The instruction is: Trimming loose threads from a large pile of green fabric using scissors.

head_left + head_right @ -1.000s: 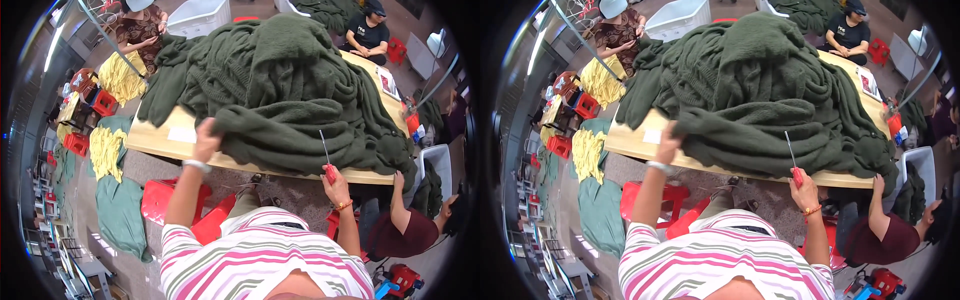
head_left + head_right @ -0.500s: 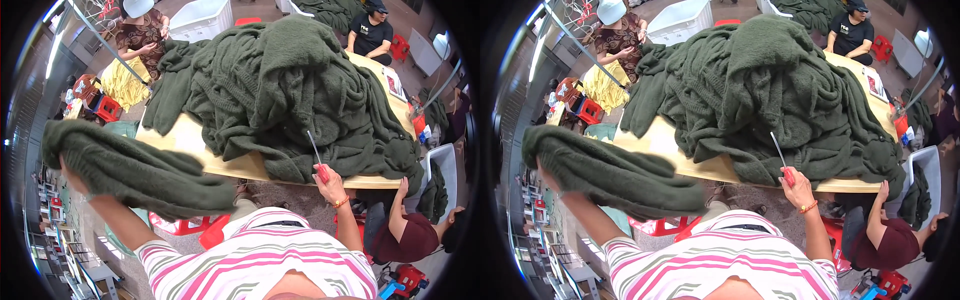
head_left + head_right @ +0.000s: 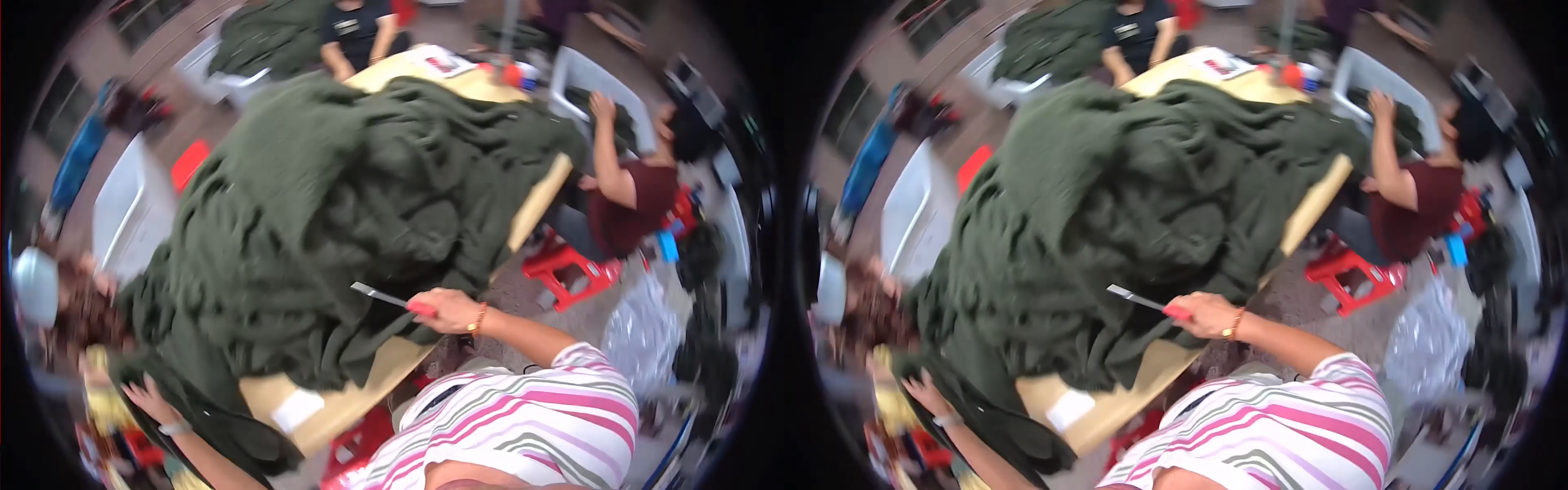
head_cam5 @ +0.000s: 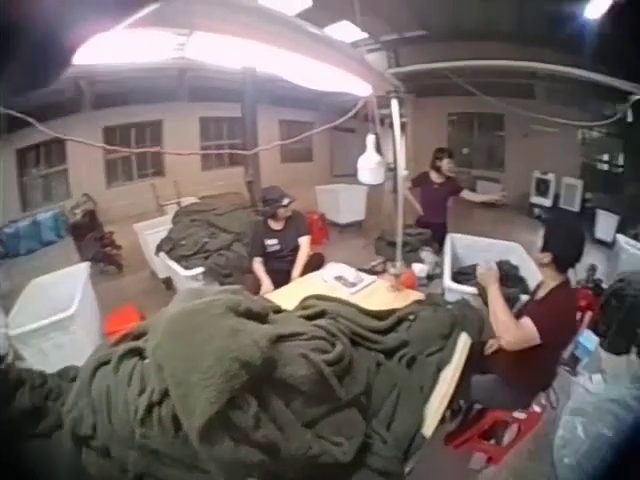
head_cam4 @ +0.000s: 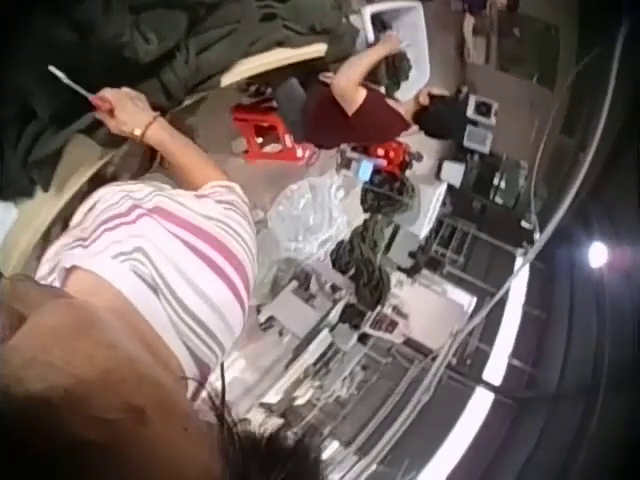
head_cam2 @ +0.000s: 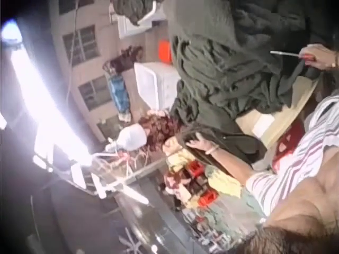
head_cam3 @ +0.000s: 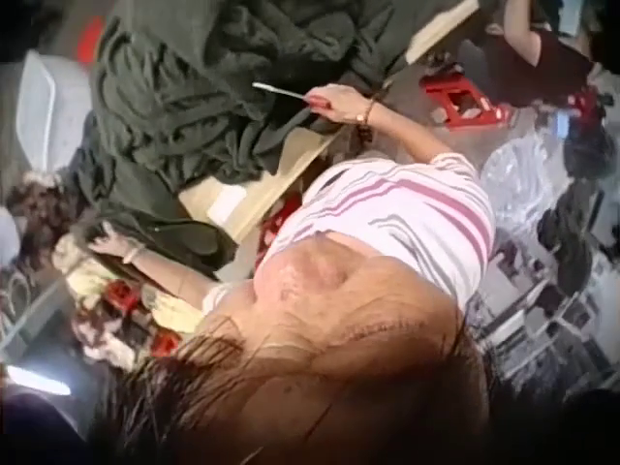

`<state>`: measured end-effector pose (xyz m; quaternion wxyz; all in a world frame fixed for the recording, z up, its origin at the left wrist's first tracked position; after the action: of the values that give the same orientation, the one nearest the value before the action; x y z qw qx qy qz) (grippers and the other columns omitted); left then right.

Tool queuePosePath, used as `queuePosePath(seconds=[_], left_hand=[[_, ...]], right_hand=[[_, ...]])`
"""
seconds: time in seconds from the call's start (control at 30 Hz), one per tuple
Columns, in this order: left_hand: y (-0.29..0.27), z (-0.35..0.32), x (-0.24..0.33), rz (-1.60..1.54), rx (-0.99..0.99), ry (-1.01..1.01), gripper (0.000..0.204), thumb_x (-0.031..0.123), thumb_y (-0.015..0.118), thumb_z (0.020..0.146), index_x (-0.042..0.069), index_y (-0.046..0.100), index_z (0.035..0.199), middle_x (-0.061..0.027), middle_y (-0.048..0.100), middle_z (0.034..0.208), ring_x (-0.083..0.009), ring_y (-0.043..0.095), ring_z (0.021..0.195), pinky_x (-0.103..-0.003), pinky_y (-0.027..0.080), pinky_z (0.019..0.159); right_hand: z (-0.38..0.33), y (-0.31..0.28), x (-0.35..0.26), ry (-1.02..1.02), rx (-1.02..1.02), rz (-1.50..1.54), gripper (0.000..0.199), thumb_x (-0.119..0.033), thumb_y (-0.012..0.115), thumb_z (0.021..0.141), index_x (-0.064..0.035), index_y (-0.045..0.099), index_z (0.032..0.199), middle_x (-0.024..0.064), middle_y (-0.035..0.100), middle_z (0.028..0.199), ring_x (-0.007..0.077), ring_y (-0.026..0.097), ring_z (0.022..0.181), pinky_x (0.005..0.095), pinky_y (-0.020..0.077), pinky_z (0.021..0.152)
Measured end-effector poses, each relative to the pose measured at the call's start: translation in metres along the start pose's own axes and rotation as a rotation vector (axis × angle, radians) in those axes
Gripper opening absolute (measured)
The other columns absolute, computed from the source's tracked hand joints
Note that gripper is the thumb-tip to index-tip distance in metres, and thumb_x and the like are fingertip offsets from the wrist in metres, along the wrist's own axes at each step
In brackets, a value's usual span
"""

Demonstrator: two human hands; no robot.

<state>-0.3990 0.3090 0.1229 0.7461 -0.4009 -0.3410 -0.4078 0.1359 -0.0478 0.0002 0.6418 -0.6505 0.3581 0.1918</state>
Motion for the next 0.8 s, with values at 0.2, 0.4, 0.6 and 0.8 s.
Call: queuePosePath(seconds=[0.2, 0.4, 0.6, 0.8], left_hand=[[0.126, -0.186, -0.124, 0.439, -0.302, 0.054, 0.067, 0.023, 0.062, 0.087, -0.006, 0.028, 0.137, -0.0272, 0.034, 0.138, -0.035, 0.039, 0.124, -0.039, 0.031, 0.105], [0.204, -0.371, -0.041, 0.21, -0.452, 0.105, 0.059, 0.003, 0.049, 0.076, -0.007, 0.032, 0.131, -0.0222, 0.039, 0.13, -0.0352, 0.036, 0.122, -0.044, 0.023, 0.106], [0.212, -0.444, -0.067, 0.518, -0.812, -0.074, 0.057, 0.018, 0.064, 0.078, -0.012, 0.043, 0.121, -0.0299, 0.047, 0.126, -0.0425, 0.044, 0.115, -0.042, 0.032, 0.1], [0.193, -0.457, -0.148, 1.269, -1.283, 0.086, 0.038, 0.027, 0.061, 0.08, 0.005, 0.062, 0.11, -0.0176, 0.06, 0.114, -0.0376, 0.058, 0.1, -0.047, 0.044, 0.086]], right_hand=[[-0.002, -0.003, 0.02, 0.077, 0.249, 0.061, 0.031, -0.027, 0.06, 0.084, -0.0102, 0.055, 0.11, 0.0102, 0.061, 0.094, 0.0292, 0.057, 0.09, 0.0394, 0.0463, 0.081], [-0.03, -0.024, 0.108, 0.288, 0.293, 0.107, 0.036, -0.035, 0.064, 0.082, -0.0102, 0.06, 0.108, 0.0143, 0.065, 0.093, 0.0306, 0.063, 0.086, 0.0363, 0.0507, 0.074], [-0.02, -0.04, 0.173, 0.332, 0.289, 0.264, 0.035, -0.041, 0.065, 0.08, -0.0087, 0.063, 0.094, 0.016, 0.064, 0.08, 0.0348, 0.062, 0.079, 0.0401, 0.0487, 0.069], [0.003, -0.01, 0.22, 0.328, 0.156, 0.445, 0.036, -0.031, 0.068, 0.081, -0.0035, 0.064, 0.103, 0.0034, 0.066, 0.073, 0.0105, 0.06, 0.063, 0.0261, 0.0484, 0.064]])
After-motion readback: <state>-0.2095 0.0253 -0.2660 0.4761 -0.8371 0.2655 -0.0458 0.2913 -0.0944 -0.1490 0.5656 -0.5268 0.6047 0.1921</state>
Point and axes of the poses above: each hand's wrist, its own z-axis towards the middle knuckle, its own y-axis out of the palm, x = y × z, the point moved 8 cm from there along z, towards the middle knuckle
